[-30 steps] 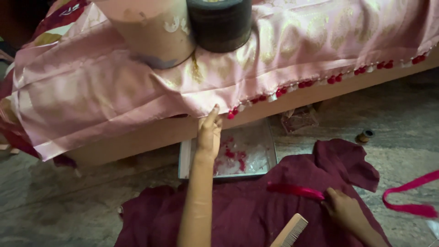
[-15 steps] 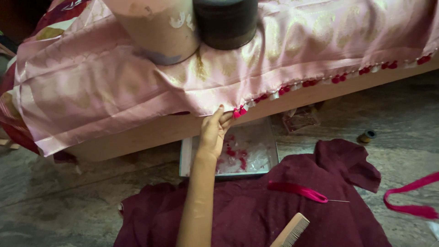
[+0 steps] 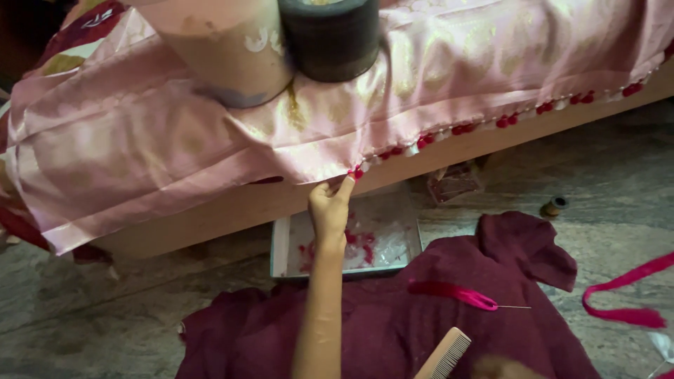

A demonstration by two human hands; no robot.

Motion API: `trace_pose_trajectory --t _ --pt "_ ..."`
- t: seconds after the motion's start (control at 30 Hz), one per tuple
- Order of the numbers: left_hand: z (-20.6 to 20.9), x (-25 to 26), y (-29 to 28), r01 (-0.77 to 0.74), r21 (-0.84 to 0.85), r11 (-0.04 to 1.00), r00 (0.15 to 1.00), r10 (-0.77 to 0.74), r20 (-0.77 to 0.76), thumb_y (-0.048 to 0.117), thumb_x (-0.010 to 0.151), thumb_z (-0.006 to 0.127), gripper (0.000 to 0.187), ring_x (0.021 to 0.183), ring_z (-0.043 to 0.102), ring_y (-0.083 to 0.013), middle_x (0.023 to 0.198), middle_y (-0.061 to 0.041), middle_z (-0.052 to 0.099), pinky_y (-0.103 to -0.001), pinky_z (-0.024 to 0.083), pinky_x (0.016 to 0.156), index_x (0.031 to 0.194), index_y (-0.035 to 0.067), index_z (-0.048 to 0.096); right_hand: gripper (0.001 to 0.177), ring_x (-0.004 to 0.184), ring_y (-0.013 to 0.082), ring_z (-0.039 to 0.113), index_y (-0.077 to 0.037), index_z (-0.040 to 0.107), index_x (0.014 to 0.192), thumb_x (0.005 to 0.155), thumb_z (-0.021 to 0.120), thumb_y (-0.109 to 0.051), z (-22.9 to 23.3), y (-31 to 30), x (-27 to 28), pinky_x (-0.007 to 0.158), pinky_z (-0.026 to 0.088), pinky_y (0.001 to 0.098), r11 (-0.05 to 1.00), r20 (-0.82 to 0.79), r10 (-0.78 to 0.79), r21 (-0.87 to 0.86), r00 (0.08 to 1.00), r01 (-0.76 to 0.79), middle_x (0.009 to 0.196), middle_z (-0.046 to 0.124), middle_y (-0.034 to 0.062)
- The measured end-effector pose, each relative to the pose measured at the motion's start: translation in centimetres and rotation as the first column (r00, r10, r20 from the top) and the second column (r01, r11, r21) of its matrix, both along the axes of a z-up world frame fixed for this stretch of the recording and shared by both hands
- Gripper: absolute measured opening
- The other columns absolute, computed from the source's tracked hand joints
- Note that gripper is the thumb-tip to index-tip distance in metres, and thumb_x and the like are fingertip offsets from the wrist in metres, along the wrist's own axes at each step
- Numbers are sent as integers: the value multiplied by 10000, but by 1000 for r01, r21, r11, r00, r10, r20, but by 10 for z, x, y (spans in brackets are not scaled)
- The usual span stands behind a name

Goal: Make decorative tassels and sew them onto the edge of a pink fabric.

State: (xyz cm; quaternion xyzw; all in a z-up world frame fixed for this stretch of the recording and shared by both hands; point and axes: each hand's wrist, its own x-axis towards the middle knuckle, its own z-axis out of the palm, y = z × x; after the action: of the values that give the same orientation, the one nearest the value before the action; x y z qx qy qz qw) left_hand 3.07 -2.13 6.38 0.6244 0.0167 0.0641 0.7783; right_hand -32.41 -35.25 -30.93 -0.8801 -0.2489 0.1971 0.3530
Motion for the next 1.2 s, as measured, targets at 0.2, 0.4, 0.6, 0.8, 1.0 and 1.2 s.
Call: trace_pose_trajectory --t 0.2,0.4,0.6,0.8,1.0,1.2 --pt "4 -6 -5 -131 122 984 991 128 28 132 865 779 199 805 686 -105 900 -63 780 -263 535 753 958 -44 775 170 781 279 689 -30 694 977 874 748 -153 288 76 164 643 565 433 968 323 -40 246 945 -43 886 701 140" --pt "11 -10 -8 -140 83 987 990 140 6 124 852 790 180 788 640 -82 877 -30 747 -264 512 726 911 -42 752 344 1033 220 713 -43 665 1244 929 711 -176 301 104 303 919 587 336 662 -201 -440 586 875 468 1136 745 104" --pt "3 -5 -6 -66 -57 996 997 67 24 105 864 764 130 777 611 -76 878 -11 736 -260 480 696 921 -12 765 371 1198 224 633 -54 549 1251 920 689 -142 352 156 364 1061 489 399 45 -554 -69 829 830 557 1183 697 78" --pt "10 -12 -7 -24 -142 990 1000 26 13 102 877 747 160 818 627 -84 933 -31 740 -253 485 747 992 -9 759 401 1040 215 657 -31 541 1254 911 749 -42 352 175 371 993 487 383 -56 -542 -30 840 840 540 1113 669 107" --pt "10 -17 -23 47 -315 948 993 -9 121 76 902 708 179 901 650 -96 998 -24 737 -258 503 839 1056 -9 740 525 978 220 691 -2 472 1278 829 742 22 383 173 350 939 548 368 -34 -556 -214 826 803 563 1076 679 136" --pt "-3 -15 -29 20 -387 922 993 27 114 85 932 711 175 932 628 -117 1031 -40 703 -283 492 872 1082 -6 705 506 993 228 702 -29 478 1221 806 768 -4 394 165 343 981 543 383 40 -592 -230 787 772 616 1054 696 135"
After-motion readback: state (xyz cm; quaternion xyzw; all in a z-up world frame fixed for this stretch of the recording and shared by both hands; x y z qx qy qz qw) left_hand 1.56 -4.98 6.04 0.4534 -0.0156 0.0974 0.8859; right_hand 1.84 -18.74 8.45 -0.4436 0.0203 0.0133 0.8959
